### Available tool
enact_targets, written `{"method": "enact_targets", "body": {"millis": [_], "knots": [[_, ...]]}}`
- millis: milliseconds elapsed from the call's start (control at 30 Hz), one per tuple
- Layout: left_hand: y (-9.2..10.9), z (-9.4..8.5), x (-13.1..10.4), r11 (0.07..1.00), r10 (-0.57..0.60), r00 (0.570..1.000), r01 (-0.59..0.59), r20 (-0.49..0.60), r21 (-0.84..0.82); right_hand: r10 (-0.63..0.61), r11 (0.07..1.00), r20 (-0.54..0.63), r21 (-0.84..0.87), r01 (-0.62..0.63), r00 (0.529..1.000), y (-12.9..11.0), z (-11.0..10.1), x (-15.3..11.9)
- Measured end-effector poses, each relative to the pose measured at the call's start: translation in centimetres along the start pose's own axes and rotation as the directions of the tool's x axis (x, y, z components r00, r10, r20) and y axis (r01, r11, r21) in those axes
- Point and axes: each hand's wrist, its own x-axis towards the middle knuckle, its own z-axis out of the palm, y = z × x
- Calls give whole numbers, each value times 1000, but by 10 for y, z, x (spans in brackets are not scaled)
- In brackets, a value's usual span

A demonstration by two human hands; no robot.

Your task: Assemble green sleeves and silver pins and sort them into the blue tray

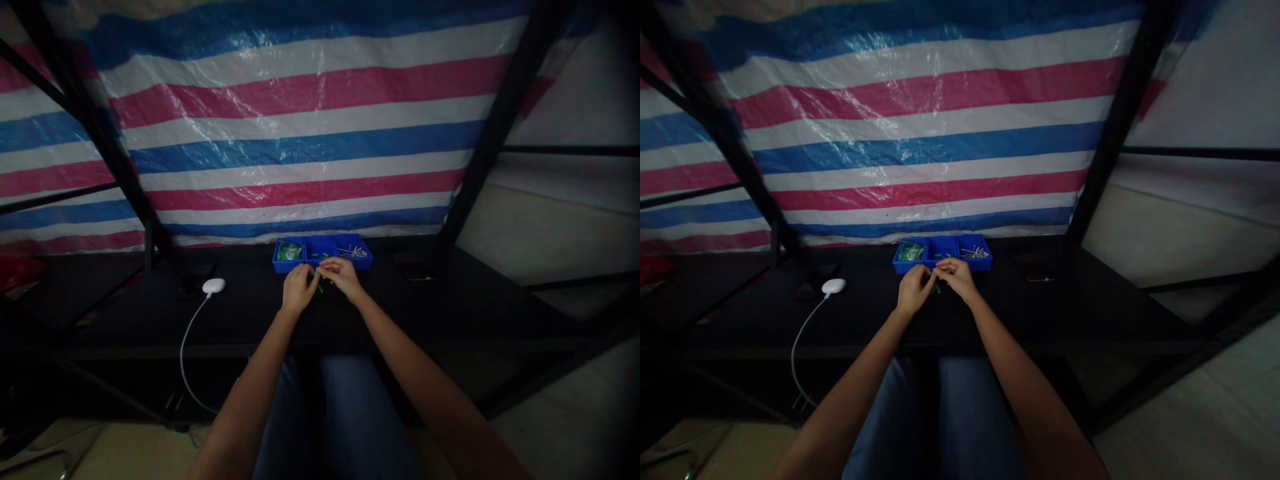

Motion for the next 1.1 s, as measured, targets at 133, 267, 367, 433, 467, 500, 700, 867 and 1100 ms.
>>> {"method": "enact_targets", "body": {"millis": [133, 267, 367, 433, 467, 500, 700, 867, 1100], "knots": [[-1, 1, 0, 1000, 15, 1000, -16, 25, 10, 13, 1000, 7, -6, -13, 1000, 1, -2, -2], [-2, 2, 0, 999, 23, 998, -25, 51, 44, 9, 1000, 23, -25, -8, 1000, 3, -3, -3], [-2, 2, 1, 997, 28, 998, -31, 51, 68, -2, 999, 29, -46, 3, 1000, 3, -3, -2], [-2, 2, 1, 997, 28, 998, -32, 53, 77, -8, 998, 27, -60, 9, 1000, 3, -3, -2], [-2, 2, 1, 997, 28, 998, -33, 57, 77, -9, 998, 24, -66, 10, 1000, 3, -3, -1], [-2, 1, 1, 997, 28, 998, -33, 64, 73, -8, 997, 21, -70, 9, 1000, 3, -3, -1], [-4, 0, 0, 1000, -5, 998, 3, 67, 23, 5, 994, 69, -114, 3, 998, 6, -3, 1], [-7, 1, 0, 998, -41, 998, 44, 56, -54, -63, 978, 104, -193, 82, 993, 6, -3, 4], [-12, 4, 7, 987, -83, 996, 87, 36, -136, -214, 921, 155, -296, 252, 964, 7, -4, 17]]}}
